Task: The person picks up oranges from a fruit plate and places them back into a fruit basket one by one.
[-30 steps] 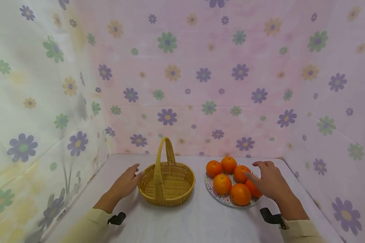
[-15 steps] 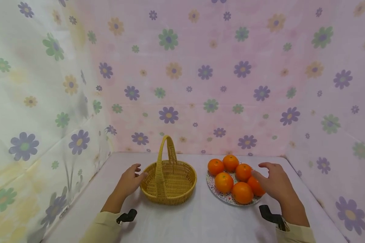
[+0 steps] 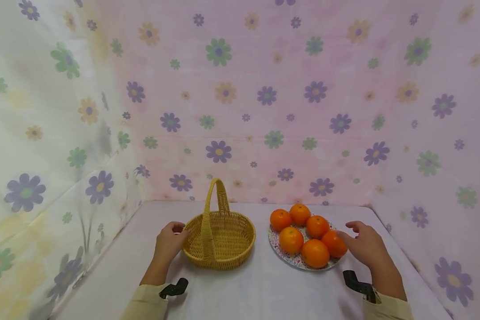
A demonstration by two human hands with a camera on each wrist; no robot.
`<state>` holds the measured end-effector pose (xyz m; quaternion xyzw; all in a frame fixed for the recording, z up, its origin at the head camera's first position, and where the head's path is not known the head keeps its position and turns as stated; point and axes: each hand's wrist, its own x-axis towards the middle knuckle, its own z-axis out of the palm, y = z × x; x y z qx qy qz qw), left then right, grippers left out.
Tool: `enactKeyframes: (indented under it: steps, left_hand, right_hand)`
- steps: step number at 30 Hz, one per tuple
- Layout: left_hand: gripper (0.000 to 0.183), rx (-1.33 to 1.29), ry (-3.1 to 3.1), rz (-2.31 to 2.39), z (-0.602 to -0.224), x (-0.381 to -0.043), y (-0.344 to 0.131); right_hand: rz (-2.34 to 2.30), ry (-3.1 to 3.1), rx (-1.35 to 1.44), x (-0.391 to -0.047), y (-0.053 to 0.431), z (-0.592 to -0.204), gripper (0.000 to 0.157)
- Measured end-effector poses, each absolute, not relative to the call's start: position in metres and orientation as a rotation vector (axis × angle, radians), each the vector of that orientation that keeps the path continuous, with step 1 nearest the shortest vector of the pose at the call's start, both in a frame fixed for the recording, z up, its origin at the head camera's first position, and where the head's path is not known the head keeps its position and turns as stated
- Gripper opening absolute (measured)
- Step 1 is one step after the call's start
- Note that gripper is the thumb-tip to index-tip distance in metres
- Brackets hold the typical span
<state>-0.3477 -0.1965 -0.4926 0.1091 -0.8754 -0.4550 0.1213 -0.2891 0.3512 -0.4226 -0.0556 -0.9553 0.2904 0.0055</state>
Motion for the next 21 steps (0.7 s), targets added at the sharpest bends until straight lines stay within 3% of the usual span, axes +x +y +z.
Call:
enactKeyframes:
  steps: [21]
  left_hand:
    - [0.035, 0.390, -2.453, -1.473, -0.513, -0.348, -0.201]
  right_hand:
    - [1.037, -3.101, -0.145, -0.305, 0.357, -0.453, 0.089]
